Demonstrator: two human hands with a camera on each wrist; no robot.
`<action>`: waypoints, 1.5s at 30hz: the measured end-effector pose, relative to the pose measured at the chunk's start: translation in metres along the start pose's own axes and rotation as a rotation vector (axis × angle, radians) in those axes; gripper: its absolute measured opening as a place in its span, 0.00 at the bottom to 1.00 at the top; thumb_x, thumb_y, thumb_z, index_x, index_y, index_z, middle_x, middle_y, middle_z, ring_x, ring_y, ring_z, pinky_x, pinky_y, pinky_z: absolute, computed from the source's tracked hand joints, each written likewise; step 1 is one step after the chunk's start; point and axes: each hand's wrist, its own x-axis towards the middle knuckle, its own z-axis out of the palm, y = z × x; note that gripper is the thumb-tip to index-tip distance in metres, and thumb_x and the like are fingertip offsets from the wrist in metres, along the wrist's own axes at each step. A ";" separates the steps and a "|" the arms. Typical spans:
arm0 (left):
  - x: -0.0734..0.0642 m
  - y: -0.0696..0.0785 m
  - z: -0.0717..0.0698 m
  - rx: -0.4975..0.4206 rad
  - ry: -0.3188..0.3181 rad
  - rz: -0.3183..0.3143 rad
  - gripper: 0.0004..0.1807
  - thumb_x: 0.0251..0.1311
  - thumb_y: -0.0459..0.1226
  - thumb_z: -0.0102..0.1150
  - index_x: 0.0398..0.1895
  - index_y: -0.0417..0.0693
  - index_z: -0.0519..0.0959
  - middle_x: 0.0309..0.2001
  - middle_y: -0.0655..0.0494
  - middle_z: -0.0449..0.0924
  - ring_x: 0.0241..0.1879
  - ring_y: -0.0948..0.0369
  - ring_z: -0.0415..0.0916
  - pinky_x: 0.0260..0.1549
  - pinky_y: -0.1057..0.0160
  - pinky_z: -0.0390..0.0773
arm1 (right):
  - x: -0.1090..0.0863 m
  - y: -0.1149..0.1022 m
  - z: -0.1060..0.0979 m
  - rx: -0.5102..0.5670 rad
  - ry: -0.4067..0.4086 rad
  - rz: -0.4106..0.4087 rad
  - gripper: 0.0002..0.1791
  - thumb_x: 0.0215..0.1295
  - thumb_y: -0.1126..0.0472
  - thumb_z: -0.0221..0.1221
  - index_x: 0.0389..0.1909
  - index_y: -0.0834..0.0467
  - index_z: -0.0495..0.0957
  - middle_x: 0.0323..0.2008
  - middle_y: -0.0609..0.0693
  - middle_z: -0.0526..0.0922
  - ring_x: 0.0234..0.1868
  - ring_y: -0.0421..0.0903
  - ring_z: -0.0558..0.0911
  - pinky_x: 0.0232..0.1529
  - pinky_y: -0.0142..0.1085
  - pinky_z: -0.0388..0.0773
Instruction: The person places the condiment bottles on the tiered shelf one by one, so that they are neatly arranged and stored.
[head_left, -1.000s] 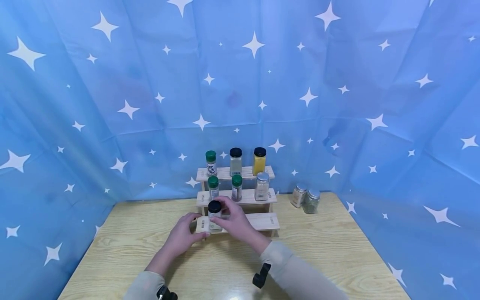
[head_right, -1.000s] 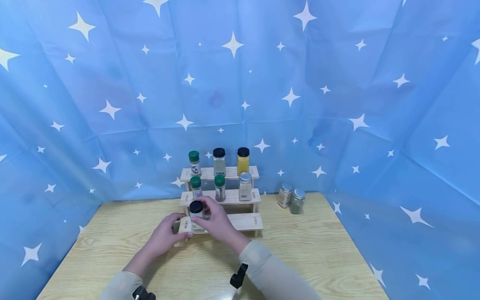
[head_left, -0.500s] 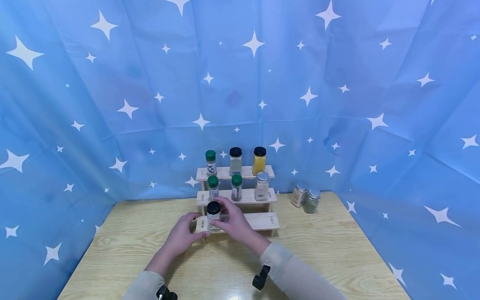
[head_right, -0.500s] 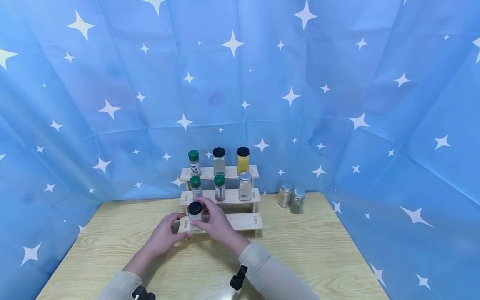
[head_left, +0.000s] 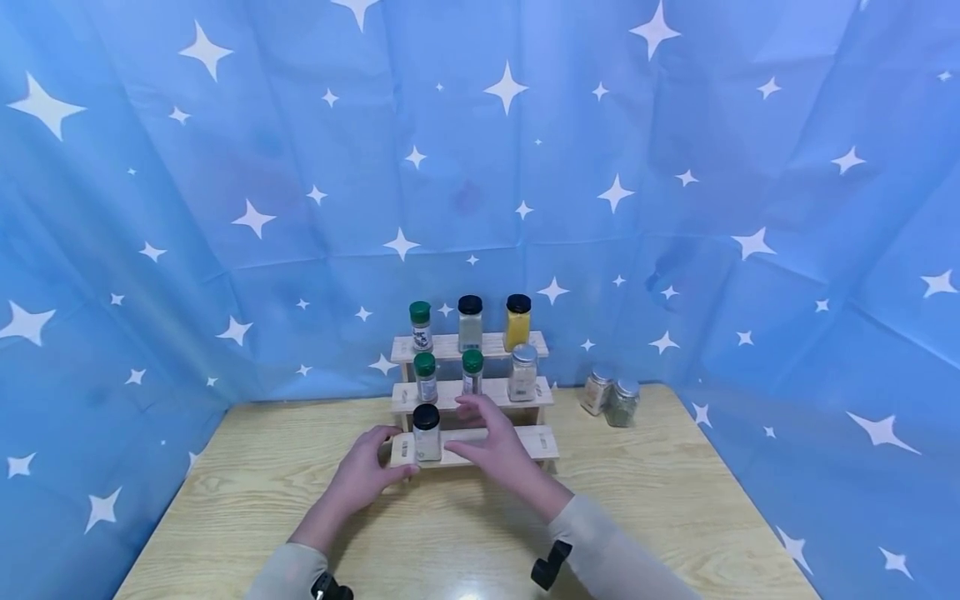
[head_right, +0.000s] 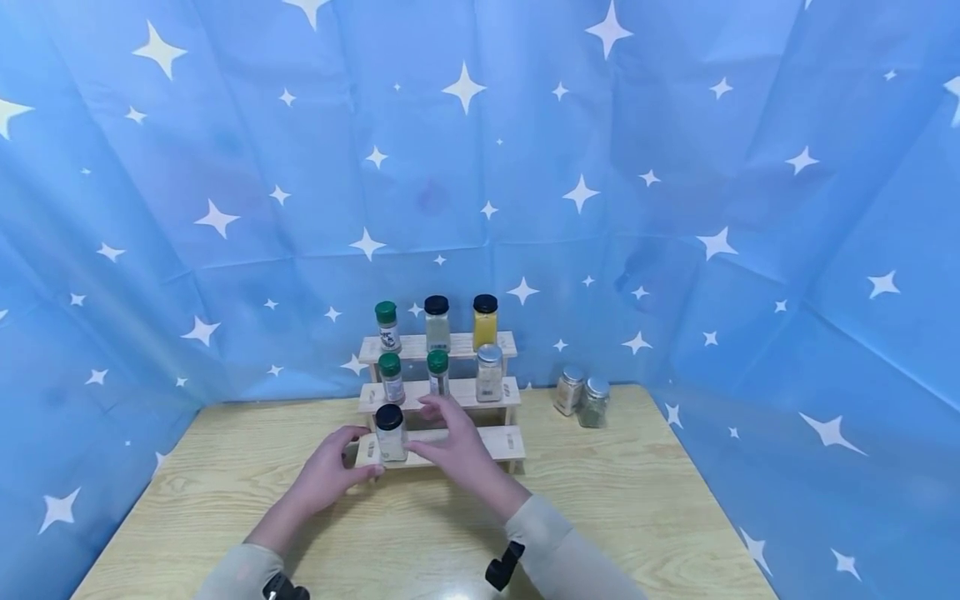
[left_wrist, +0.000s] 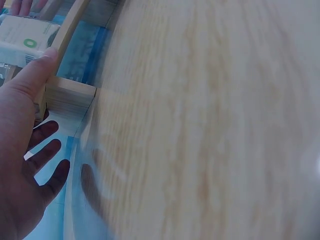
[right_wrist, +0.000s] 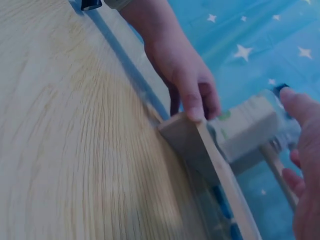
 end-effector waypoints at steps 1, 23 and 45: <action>0.000 0.000 0.000 0.002 0.001 0.000 0.44 0.55 0.59 0.85 0.71 0.51 0.80 0.73 0.47 0.78 0.74 0.41 0.73 0.73 0.31 0.72 | -0.003 0.001 -0.005 -0.020 0.014 0.005 0.39 0.69 0.57 0.78 0.77 0.50 0.72 0.63 0.48 0.81 0.67 0.57 0.81 0.69 0.63 0.80; -0.001 0.001 -0.001 0.000 0.000 -0.021 0.43 0.57 0.55 0.86 0.72 0.50 0.79 0.73 0.46 0.78 0.74 0.41 0.72 0.73 0.33 0.73 | -0.065 0.067 -0.166 -0.212 0.581 0.087 0.25 0.71 0.72 0.71 0.66 0.68 0.76 0.54 0.64 0.83 0.49 0.56 0.82 0.49 0.23 0.80; 0.000 0.002 0.000 -0.018 -0.010 -0.017 0.43 0.58 0.55 0.85 0.73 0.50 0.79 0.72 0.47 0.78 0.74 0.42 0.73 0.73 0.34 0.73 | -0.059 0.126 -0.242 -0.229 0.371 0.185 0.43 0.78 0.67 0.67 0.86 0.66 0.55 0.78 0.73 0.63 0.77 0.73 0.67 0.75 0.70 0.67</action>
